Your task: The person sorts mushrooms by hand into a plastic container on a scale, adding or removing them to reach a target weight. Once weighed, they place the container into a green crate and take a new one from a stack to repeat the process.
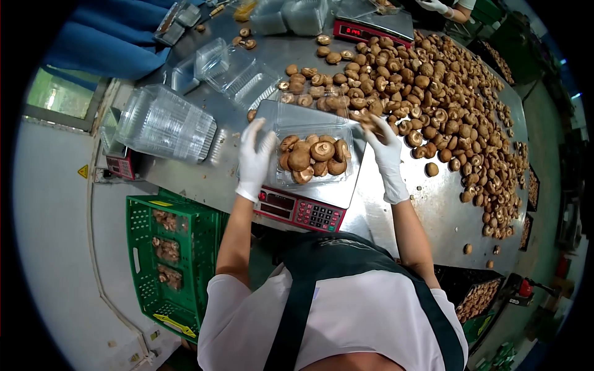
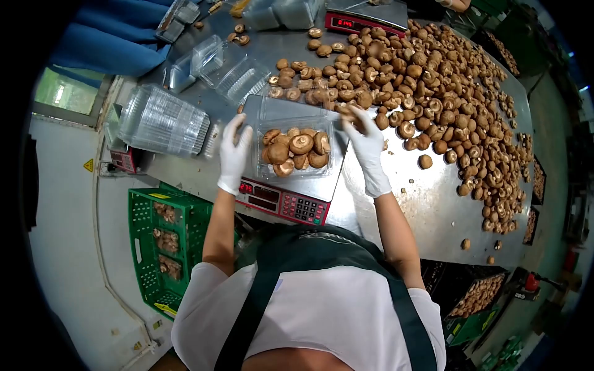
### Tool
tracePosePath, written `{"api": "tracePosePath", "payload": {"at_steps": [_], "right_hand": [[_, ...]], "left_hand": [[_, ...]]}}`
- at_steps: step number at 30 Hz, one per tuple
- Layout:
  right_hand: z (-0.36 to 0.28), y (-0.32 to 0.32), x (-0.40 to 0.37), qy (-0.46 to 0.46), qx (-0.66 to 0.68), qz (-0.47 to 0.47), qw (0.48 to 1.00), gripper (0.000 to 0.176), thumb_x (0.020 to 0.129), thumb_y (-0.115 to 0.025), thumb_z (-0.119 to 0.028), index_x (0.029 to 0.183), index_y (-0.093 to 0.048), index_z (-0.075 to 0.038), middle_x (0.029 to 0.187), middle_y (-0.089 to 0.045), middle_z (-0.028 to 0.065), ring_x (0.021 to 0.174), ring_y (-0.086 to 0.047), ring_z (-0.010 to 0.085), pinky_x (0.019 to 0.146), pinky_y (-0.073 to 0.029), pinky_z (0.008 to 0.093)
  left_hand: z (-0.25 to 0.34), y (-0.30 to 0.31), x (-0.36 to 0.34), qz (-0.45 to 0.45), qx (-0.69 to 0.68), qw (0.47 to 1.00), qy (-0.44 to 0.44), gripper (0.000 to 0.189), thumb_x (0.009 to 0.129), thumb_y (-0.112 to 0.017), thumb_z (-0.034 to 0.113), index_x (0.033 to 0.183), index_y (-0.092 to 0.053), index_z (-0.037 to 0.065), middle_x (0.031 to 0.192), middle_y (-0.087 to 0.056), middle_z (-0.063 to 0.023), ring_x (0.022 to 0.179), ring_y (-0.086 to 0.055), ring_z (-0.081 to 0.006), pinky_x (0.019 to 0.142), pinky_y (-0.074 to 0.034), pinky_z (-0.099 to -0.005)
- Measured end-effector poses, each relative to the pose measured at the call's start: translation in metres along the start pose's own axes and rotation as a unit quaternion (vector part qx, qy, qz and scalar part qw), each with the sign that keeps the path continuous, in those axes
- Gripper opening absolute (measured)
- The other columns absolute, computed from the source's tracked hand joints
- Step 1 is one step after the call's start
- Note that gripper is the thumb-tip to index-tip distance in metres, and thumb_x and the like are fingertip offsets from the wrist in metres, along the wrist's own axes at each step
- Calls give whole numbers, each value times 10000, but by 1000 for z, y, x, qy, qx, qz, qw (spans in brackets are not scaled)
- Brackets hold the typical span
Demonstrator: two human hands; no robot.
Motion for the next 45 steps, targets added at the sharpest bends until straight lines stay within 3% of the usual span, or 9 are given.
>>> {"api": "tracePosePath", "payload": {"at_steps": [7,9,13,17,19,25,31,35,45], "right_hand": [[95,110,-34,152,-507,129,839,384,801,-654,-162,1156,-570,-41,1205,-543,215,874,-636,318,768,-515,359],[105,129,-40,-81,-421,41,903,447,780,-659,-193,1191,-550,-53,1296,-458,257,907,-609,366,797,-497,389],[99,149,-44,26,-501,80,861,477,767,-661,-206,1220,-563,-95,1320,-437,266,1088,-542,380,915,-447,382],[45,130,-46,-6,-296,80,952,428,829,-647,-205,1222,-563,-59,1238,-557,157,1118,-543,262,929,-428,325],[23,109,-49,-122,-173,51,976,401,861,-629,-206,1223,-562,-48,1126,-614,123,1029,-573,184,889,-445,296],[-37,24,-61,-14,-128,-97,987,476,848,-649,-233,1251,-524,-14,1041,-648,125,903,-608,140,806,-485,278],[-11,-14,-73,-218,-3,-211,953,326,882,-624,-208,1073,-548,44,811,-657,99,674,-640,146,618,-511,256],[8,-13,-72,-262,94,-233,932,251,889,-614,-173,1016,-542,32,785,-645,103,696,-661,181,619,-538,252],[18,-8,-105,-17,-102,-177,979,133,822,-587,-27,928,-512,0,744,-585,64,664,-580,113,620,-497,250]], "left_hand": [[-42,-14,63,-52,-155,957,240,505,863,-614,356,1239,-524,30,1253,-513,-112,1093,-524,-230,892,-421,-311],[-48,-27,77,-75,-150,954,247,531,860,-613,373,1255,-510,34,1253,-515,-106,1080,-528,-231,885,-420,-308],[-46,-40,90,-98,-262,917,284,583,880,-580,395,1305,-435,23,1227,-535,-112,1054,-538,-230,886,-427,-367],[-9,-12,84,-60,-348,913,207,561,912,-519,420,1292,-447,13,1200,-543,-164,1060,-540,-228,873,-434,-352],[19,11,61,-77,-282,949,122,474,908,-553,331,1241,-502,-1,1079,-607,-141,1010,-573,-201,866,-439,-329],[24,26,-32,-174,50,982,-59,488,804,-673,123,1254,-516,17,973,-618,-61,828,-588,-122,769,-482,-240],[-36,1,-78,-166,-176,931,274,432,875,-580,96,1272,-451,-15,922,-633,-87,689,-599,-113,597,-485,-209],[-33,-3,-78,-130,-233,927,263,296,887,-534,79,1165,-492,-17,782,-633,-81,599,-587,-111,520,-454,-194],[-34,-10,-104,-52,-153,977,140,173,864,-513,-35,1036,-500,-43,701,-589,-39,615,-578,-72,533,-469,-214]]}}
Point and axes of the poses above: each hand's wrist, its own x-axis towards the middle knuckle, its own y-axis out of the back of the hand, z = x × y, the point moved 5 cm from there along x, towards the middle knuckle
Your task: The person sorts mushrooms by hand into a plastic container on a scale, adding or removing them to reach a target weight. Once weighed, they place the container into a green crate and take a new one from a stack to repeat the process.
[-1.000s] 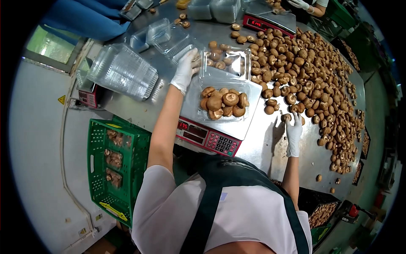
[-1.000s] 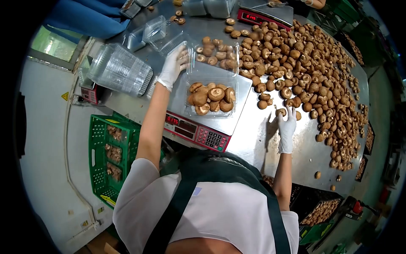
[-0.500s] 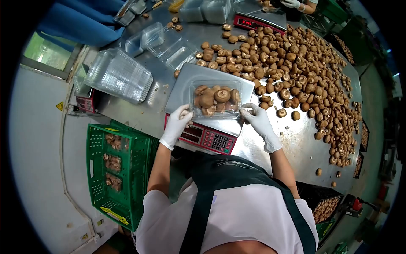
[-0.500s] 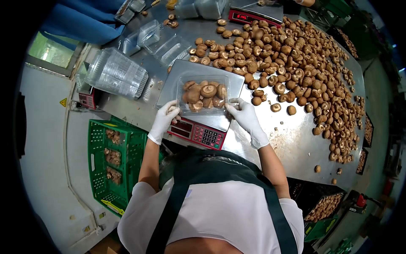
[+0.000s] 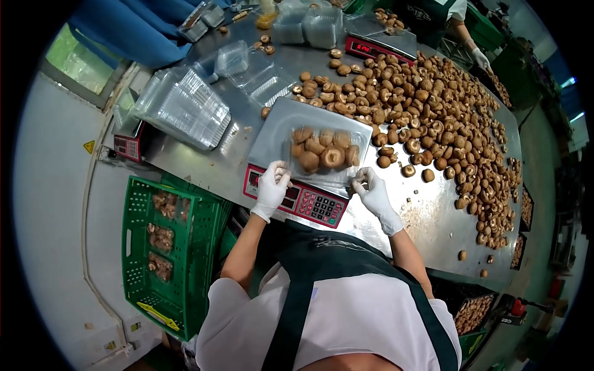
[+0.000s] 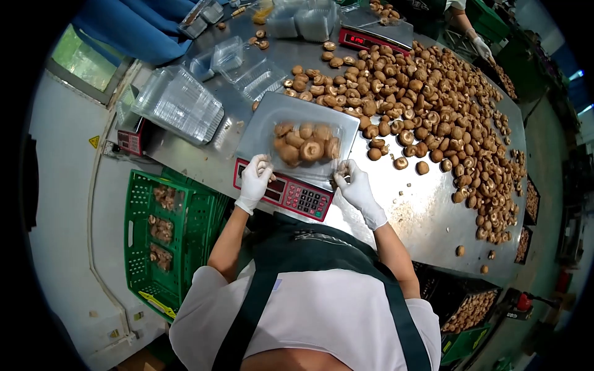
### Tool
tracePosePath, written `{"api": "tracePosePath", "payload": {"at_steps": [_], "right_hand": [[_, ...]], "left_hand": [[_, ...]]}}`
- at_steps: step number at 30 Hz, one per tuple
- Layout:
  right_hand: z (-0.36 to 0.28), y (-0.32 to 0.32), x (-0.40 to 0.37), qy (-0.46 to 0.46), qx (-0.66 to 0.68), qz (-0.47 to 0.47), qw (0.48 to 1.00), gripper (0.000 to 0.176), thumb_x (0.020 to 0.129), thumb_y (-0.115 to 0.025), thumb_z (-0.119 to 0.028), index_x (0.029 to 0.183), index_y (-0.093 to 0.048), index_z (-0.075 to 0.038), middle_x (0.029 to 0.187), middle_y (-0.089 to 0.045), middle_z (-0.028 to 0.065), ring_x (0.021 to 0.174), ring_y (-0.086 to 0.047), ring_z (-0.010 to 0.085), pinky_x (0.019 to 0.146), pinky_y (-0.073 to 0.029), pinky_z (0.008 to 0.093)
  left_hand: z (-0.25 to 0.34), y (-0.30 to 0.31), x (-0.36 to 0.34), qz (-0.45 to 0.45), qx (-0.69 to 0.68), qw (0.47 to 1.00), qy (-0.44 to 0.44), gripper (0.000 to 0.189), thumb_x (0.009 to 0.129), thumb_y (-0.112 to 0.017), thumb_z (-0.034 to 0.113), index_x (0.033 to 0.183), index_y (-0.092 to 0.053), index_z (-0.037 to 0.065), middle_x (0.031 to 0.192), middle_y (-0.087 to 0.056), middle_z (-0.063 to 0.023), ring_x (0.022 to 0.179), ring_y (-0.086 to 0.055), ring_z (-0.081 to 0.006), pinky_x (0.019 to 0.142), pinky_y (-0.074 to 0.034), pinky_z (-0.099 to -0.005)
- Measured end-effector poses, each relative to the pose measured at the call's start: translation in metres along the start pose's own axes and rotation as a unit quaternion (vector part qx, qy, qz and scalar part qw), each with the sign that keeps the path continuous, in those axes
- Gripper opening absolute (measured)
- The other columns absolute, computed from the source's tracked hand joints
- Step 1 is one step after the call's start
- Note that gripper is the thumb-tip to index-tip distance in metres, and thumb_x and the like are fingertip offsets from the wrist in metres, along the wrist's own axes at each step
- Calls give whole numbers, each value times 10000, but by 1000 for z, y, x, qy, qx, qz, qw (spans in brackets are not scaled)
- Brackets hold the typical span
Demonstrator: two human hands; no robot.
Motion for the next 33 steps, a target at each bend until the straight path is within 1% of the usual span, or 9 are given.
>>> {"api": "tracePosePath", "payload": {"at_steps": [2,5,6,8,12,20,24,26,33], "right_hand": [[-11,-1,-5,45,-24,9,999,147,798,-608,-6,918,-524,-13,757,-583,79,684,-598,148,624,-497,268],[-38,-3,-14,298,-208,32,931,252,665,-658,69,870,-547,-27,820,-604,113,741,-615,248,625,-499,309],[-46,-4,-14,298,-207,24,932,252,665,-658,69,870,-547,-27,820,-604,113,741,-615,248,625,-499,309],[-66,-12,-19,391,-286,29,874,311,606,-647,99,869,-551,-36,826,-609,104,761,-615,265,620,-505,327],[-84,-30,-18,456,-285,50,842,320,576,-649,58,850,-530,-55,824,-596,88,757,-606,280,585,-508,342],[-95,-83,-14,474,-250,21,844,340,583,-631,82,883,-555,-60,880,-616,95,778,-618,281,598,-514,345],[-94,-112,-15,472,-216,-12,855,384,560,-620,98,913,-571,-47,896,-625,93,783,-620,272,605,-514,342],[-99,-128,-15,474,-203,-28,857,389,545,-622,100,900,-557,-45,915,-631,93,789,-617,275,607,-513,342],[-112,-165,-17,527,-178,-64,828,366,569,-692,65,861,-512,-64,964,-651,78,817,-604,269,618,-496,352]], "left_hand": [[-10,9,-4,12,26,1000,-1,229,837,-581,22,1049,-505,-18,742,-623,-78,651,-631,-155,597,-510,-273],[-1,14,-11,16,269,948,-170,472,722,-737,184,1117,-503,72,968,-634,-190,819,-634,-369,720,-516,-370],[30,17,-22,-11,188,960,-207,491,729,-727,171,1140,-488,46,1063,-615,-185,934,-622,-340,797,-504,-366],[30,29,-28,47,224,928,-295,477,763,-709,127,1173,-489,23,1132,-589,-146,972,-625,-249,809,-517,-331],[13,53,-38,90,203,920,-321,389,809,-644,45,1158,-475,12,1158,-583,-142,992,-616,-244,871,-507,-315],[11,101,-72,159,133,930,-305,316,787,-622,-14,1077,-495,2,1204,-563,-185,1113,-565,-277,935,-472,-335],[-2,127,-90,186,-16,952,-244,333,777,-651,23,1071,-497,-3,1223,-547,-204,1138,-543,-280,977,-429,-346],[1,137,-101,181,42,949,-254,267,974,-394,218,1104,-490,6,1299,-471,-204,1194,-477,-261,1020,-392,-373],[20,166,-131,277,117,911,-283,301,786,-643,29,1067,-541,-2,1196,-570,-182,1089,-572,-283,957,-441,-339]]}}
Point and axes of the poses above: each hand's wrist, its own x-axis towards the middle knuckle, its own y-axis out of the back of the hand, z = x × y, the point moved 5 cm from there along x, towards the middle knuckle
